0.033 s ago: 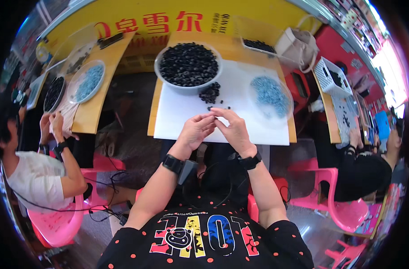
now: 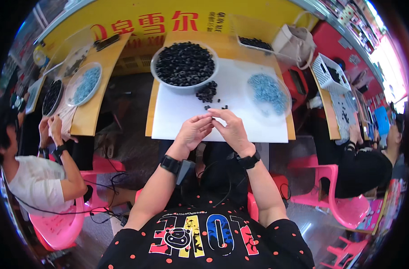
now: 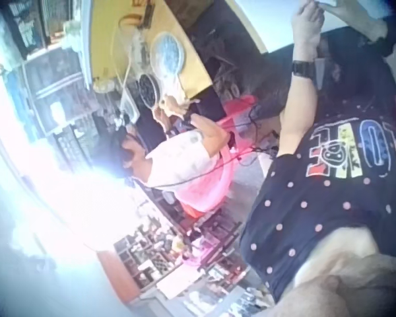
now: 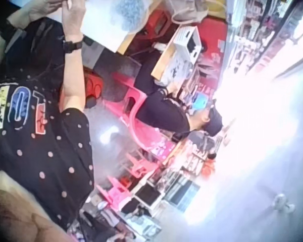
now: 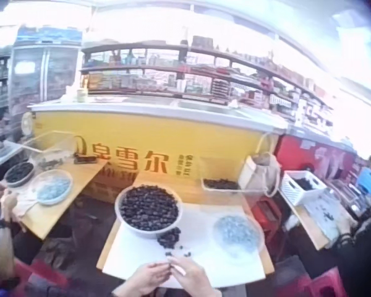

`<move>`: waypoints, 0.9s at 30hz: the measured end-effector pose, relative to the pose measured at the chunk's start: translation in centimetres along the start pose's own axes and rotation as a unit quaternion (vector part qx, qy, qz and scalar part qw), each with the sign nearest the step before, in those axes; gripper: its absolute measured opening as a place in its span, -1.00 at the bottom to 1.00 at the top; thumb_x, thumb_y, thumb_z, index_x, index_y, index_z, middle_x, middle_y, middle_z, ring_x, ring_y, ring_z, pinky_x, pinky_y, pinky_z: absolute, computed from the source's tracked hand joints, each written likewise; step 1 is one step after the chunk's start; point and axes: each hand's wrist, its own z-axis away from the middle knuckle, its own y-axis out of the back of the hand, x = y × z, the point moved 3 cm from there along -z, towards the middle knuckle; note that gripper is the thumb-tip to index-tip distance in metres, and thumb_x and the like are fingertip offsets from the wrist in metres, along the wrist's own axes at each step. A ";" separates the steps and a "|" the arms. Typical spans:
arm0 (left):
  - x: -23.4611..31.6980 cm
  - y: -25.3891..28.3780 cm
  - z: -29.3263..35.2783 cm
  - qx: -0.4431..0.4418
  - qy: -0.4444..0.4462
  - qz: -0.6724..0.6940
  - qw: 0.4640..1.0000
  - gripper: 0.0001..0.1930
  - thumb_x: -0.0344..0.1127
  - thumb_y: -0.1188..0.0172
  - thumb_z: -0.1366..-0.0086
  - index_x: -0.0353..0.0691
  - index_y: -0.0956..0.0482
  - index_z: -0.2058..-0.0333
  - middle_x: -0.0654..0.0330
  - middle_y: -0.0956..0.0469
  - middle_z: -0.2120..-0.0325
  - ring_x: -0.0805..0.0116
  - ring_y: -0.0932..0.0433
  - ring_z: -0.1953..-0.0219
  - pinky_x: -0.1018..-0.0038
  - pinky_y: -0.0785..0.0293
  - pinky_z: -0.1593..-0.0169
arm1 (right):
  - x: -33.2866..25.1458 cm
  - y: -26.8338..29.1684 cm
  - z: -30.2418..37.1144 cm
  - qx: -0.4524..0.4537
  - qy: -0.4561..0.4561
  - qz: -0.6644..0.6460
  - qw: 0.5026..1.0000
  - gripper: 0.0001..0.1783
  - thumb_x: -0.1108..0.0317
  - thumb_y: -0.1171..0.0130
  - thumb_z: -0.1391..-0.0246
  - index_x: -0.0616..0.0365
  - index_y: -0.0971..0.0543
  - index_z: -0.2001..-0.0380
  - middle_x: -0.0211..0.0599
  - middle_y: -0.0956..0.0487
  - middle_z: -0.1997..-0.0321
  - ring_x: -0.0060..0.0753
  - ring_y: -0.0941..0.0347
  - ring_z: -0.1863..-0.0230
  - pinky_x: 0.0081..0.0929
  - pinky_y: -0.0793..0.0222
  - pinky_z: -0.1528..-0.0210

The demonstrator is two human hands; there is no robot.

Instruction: Assembling small plastic components by hand at a manufacturing workbench.

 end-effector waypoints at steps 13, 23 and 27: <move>1.0 2.4 0.9 0.036 -0.074 0.116 0.990 -0.71 -0.56 -0.10 -0.27 -0.37 -0.41 0.02 -0.01 -0.52 0.12 0.27 -0.55 0.06 0.57 -0.55 -0.02 | 11.9 16.4 2.6 0.125 -0.091 0.289 0.945 -0.89 0.42 -0.26 0.06 0.17 -0.65 0.40 -0.16 -0.59 0.37 -0.14 -0.52 0.30 -0.34 -0.41 0.19; 0.3 2.7 0.9 0.014 -0.086 0.063 0.994 -0.82 -0.52 -0.07 -0.31 -0.30 -0.46 0.11 0.04 -0.54 0.12 0.26 -0.56 0.05 0.46 -0.54 -0.04 | 13.9 17.4 -0.1 -0.010 -0.038 0.357 0.933 -0.87 0.48 -0.31 0.18 0.10 -0.64 0.45 -0.27 -0.54 0.35 -0.17 -0.46 0.18 -0.30 -0.38 0.10; 0.2 2.6 1.5 0.031 -0.074 0.050 0.996 -0.83 -0.51 -0.07 -0.31 -0.28 -0.46 0.13 0.06 -0.55 0.13 0.27 -0.56 0.05 0.46 -0.54 -0.03 | 13.6 16.2 -0.7 -0.061 -0.001 0.334 0.941 -0.80 0.51 -0.29 0.16 0.08 -0.65 0.37 -0.28 -0.55 0.31 -0.15 -0.46 0.15 -0.30 -0.37 0.03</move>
